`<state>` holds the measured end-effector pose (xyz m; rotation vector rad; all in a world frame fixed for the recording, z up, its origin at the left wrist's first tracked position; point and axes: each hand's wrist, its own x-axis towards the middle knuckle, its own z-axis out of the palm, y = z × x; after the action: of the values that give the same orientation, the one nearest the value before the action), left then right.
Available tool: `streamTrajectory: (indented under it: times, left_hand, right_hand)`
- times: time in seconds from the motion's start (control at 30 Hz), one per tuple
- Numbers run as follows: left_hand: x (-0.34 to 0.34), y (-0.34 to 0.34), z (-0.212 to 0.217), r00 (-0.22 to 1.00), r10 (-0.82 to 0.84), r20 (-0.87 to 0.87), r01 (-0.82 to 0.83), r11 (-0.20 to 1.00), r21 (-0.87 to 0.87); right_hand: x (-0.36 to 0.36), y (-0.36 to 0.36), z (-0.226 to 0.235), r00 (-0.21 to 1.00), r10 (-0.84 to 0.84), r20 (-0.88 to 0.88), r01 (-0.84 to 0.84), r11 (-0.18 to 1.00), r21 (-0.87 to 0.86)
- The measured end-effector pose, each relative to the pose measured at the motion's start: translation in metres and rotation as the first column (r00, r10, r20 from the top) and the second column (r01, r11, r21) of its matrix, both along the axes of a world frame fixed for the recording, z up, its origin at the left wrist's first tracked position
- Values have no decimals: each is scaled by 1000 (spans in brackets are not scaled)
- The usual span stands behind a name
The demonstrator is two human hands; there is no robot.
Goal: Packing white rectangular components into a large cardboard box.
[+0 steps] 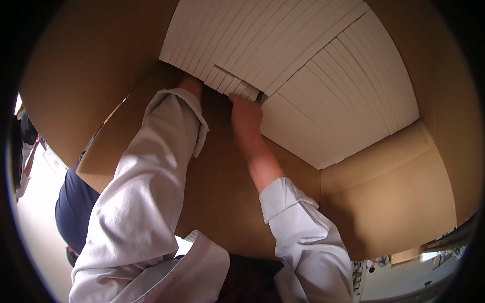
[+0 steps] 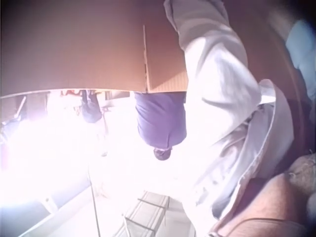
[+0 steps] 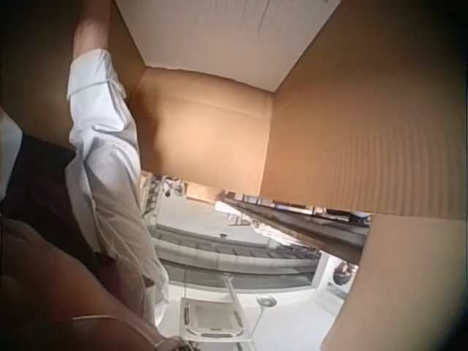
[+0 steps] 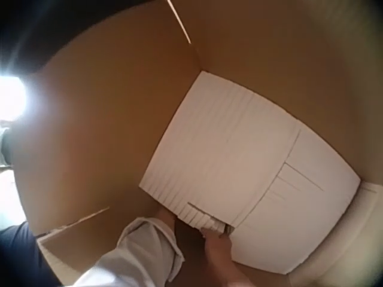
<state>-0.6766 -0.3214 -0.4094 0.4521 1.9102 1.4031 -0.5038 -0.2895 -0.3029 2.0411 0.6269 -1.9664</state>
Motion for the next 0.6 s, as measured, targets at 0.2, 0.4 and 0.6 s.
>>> streamTrajectory:
  times: [0.2,0.4,0.6]
  left_hand:
    - [7,-15,-12,999,27,45,-27,1000,-10]
    - [10,-4,-25,995,51,86,-53,998,18]
    - [23,-27,-36,988,81,132,-82,997,1]
  right_hand:
    - [0,-2,17,992,-96,-86,101,994,47]
    - [-1,5,11,997,74,-15,-74,997,38]
    - [-4,11,26,990,-109,-87,107,994,-29]
